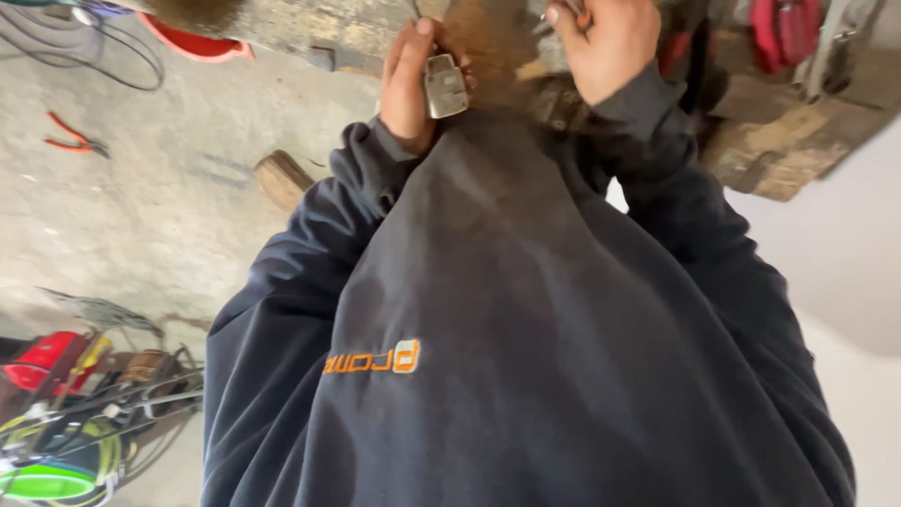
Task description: The person sits at a workbench repairing a white electrical plug adapter. They use a screwdriver to unscrew the plug housing, pull the assembly apart, handle the internal metal contacts and small screws, and repeatedly drive the screws with the screwdriver while holding the plug body.
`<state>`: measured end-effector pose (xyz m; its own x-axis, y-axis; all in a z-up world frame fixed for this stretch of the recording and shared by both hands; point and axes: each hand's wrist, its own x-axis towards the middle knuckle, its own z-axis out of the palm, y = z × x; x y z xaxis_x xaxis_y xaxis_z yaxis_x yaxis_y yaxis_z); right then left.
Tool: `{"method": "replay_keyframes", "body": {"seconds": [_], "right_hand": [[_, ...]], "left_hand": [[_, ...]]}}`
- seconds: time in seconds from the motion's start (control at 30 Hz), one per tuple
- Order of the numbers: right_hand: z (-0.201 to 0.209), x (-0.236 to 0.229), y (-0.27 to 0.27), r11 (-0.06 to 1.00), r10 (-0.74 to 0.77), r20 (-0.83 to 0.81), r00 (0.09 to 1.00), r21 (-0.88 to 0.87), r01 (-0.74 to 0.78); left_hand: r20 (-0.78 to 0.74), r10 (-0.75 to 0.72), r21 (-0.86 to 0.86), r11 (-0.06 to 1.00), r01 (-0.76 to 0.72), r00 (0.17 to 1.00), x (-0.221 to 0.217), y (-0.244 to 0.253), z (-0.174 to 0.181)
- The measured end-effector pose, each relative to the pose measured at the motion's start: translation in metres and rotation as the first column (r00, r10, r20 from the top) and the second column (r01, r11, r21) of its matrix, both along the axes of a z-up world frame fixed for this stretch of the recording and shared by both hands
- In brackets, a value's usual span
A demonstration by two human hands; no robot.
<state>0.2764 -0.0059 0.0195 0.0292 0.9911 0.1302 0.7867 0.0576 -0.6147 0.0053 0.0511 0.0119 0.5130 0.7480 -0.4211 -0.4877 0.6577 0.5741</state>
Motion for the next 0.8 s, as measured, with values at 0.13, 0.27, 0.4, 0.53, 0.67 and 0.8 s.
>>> {"method": "replay_keyframes", "body": {"seconds": [0.13, 0.27, 0.4, 0.53, 0.67, 0.8], "right_hand": [[-0.016, 0.025, 0.012, 0.998, 0.043, 0.092, 0.995, 0.051, -0.048], [0.031, 0.030, 0.020, 0.998, 0.058, -0.077, 0.995, 0.023, -0.056], [0.040, 0.059, 0.010, 0.997, 0.040, -0.061, 0.997, -0.064, -0.044], [0.035, 0.054, 0.011, 0.995, 0.090, 0.091, 0.992, -0.049, -0.086], [0.095, 0.010, 0.016, 0.977, 0.155, 0.185, 0.970, 0.117, -0.178], [0.121, -0.043, -0.005, 0.889, 0.332, -0.366, 0.869, -0.185, -0.418]], "left_hand": [[-0.014, -0.085, -0.027, 0.996, 0.085, 0.996, -0.003, -0.006, 0.029], [-0.122, -0.160, 0.125, 0.976, 0.175, 0.979, -0.006, -0.015, 0.042], [-0.254, -0.091, 0.381, 0.906, 0.186, 0.963, -0.010, -0.034, 0.022], [-0.466, -0.002, 0.407, 0.887, 0.217, 0.885, -0.006, -0.047, 0.019], [-0.530, 0.087, 0.569, 0.775, 0.277, 0.844, 0.002, -0.041, 0.059], [-0.654, 0.111, 0.529, 0.774, 0.347, 0.748, 0.003, -0.046, 0.063]]}}
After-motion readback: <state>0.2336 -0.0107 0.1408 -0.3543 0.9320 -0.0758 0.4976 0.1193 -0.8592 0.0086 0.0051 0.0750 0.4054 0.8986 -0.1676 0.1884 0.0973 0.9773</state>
